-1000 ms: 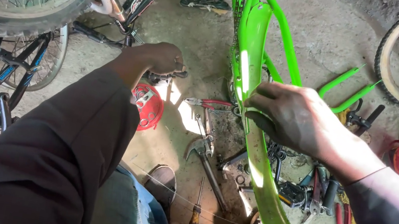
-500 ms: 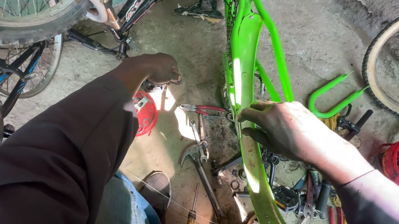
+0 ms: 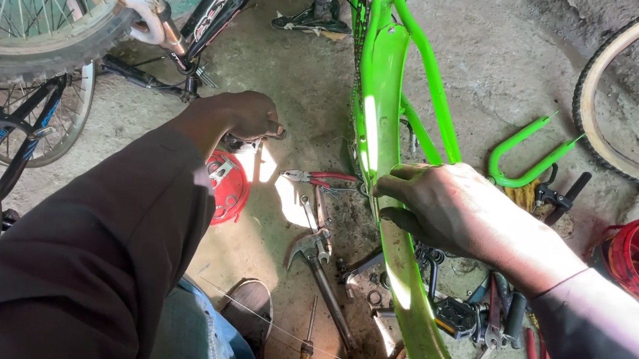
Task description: Servicing and assembling a bicycle crankset, including inspecting the frame and sorting bearings in a tray.
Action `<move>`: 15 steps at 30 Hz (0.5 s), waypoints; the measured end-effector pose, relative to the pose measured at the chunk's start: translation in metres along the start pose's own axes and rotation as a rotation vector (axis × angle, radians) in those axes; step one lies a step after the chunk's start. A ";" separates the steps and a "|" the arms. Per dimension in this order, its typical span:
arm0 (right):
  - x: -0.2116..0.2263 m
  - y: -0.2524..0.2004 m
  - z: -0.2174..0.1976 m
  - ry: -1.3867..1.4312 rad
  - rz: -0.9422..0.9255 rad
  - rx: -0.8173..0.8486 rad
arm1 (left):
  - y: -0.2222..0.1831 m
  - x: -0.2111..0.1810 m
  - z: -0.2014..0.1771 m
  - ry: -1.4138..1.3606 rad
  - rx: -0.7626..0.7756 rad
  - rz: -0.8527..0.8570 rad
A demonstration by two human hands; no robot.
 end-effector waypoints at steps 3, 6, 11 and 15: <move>-0.002 0.001 0.003 -0.005 -0.003 0.007 | 0.011 0.012 0.003 -0.033 0.003 0.008; -0.003 0.002 0.005 -0.043 -0.017 0.008 | 0.015 0.018 -0.001 -0.079 -0.001 0.011; 0.014 -0.015 -0.015 -0.008 0.136 0.092 | 0.008 0.026 -0.014 -0.097 -0.015 -0.026; 0.038 -0.030 -0.016 0.139 0.258 0.220 | 0.001 0.033 -0.015 -0.216 -0.020 -0.068</move>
Point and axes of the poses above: each hand's wrist, its own y-axis towards the middle knuckle, its own z-axis out of the palm, x = y × z, the point moved 3 cm from there along y, towards the middle knuckle, and after that the axes turned 4 degrees about -x, right-handed, at the moved point
